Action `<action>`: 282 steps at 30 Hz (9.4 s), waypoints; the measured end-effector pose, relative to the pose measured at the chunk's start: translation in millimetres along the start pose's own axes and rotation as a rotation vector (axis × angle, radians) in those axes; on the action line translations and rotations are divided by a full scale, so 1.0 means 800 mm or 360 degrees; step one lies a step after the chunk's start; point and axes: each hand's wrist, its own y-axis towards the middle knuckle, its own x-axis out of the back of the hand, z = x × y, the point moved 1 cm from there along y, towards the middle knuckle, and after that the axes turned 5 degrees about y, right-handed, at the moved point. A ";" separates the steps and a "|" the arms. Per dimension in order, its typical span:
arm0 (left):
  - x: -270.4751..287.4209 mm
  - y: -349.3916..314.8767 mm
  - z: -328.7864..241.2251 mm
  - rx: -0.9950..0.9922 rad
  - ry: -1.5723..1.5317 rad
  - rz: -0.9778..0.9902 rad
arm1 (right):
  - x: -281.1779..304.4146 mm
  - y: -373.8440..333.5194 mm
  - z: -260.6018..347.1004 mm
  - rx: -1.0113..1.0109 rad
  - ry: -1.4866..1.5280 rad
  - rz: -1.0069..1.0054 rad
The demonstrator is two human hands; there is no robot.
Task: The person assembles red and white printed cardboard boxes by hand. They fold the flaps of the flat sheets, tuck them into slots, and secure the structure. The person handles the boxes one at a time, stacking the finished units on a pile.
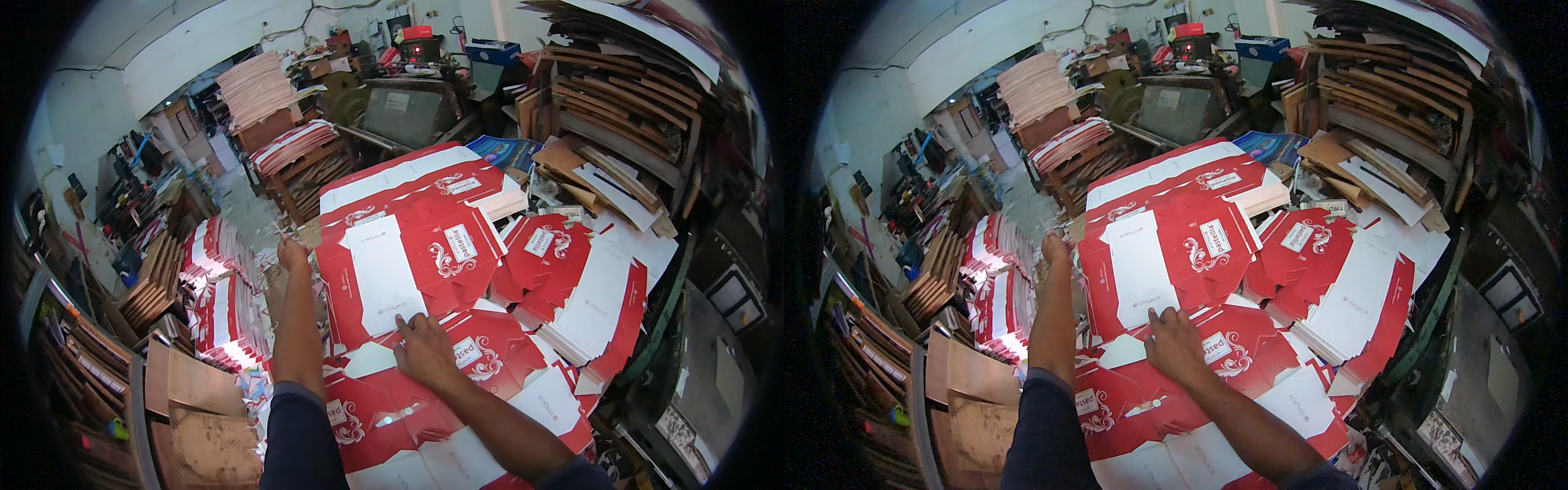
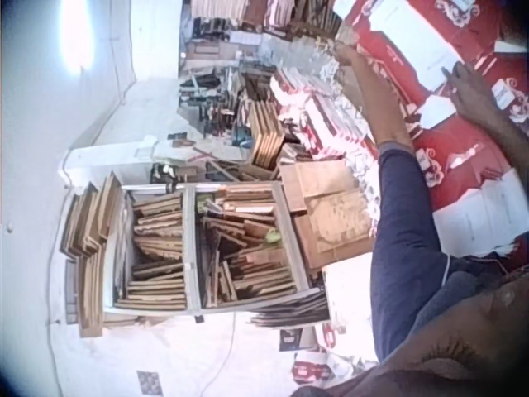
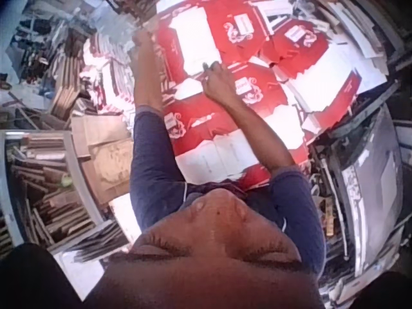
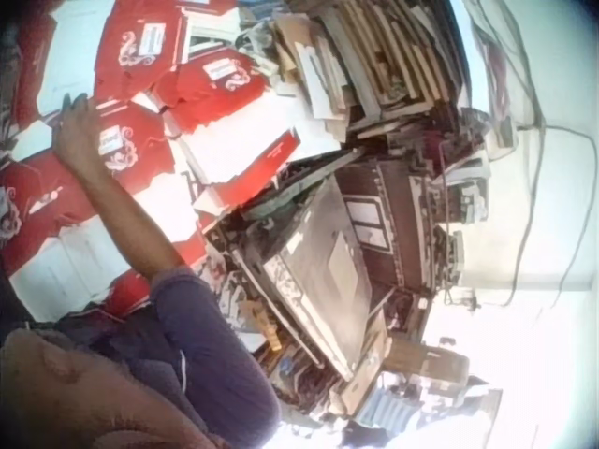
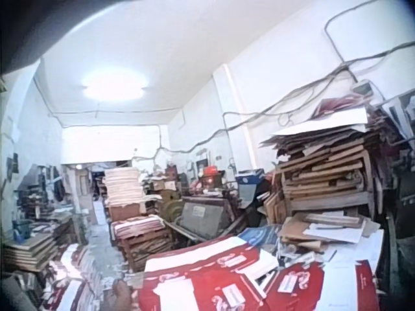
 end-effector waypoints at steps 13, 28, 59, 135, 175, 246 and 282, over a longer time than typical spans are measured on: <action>0.245 0.034 -0.013 -0.0631 0.1718 -0.0308 | -0.009 -0.001 -0.002 0.0055 -0.0011 -0.0053; 0.551 -0.042 -0.136 -0.0417 0.1976 -0.0975 | -0.009 0.007 -0.021 0.0099 0.0601 -0.0374; 0.232 -0.304 0.008 -0.0387 0.1338 0.0532 | 0.190 -0.252 -0.113 -0.0400 0.0447 -0.0389; 0.373 -0.505 -0.021 -0.1327 0.1404 0.1034 | 0.214 -0.162 -0.096 -0.0572 -0.0159 0.0118; 0.371 -0.505 -0.016 -0.1263 0.1461 0.0895 | 0.306 -0.122 0.071 -0.0356 0.0467 0.0333; 0.381 -0.355 -0.081 0.0283 0.0336 0.1825 | -0.013 -0.028 -0.013 0.0048 0.0015 -0.0323; 0.227 -0.405 -0.107 -0.0048 -0.0699 0.1223 | 0.052 0.006 -0.046 -0.0651 0.3225 0.0071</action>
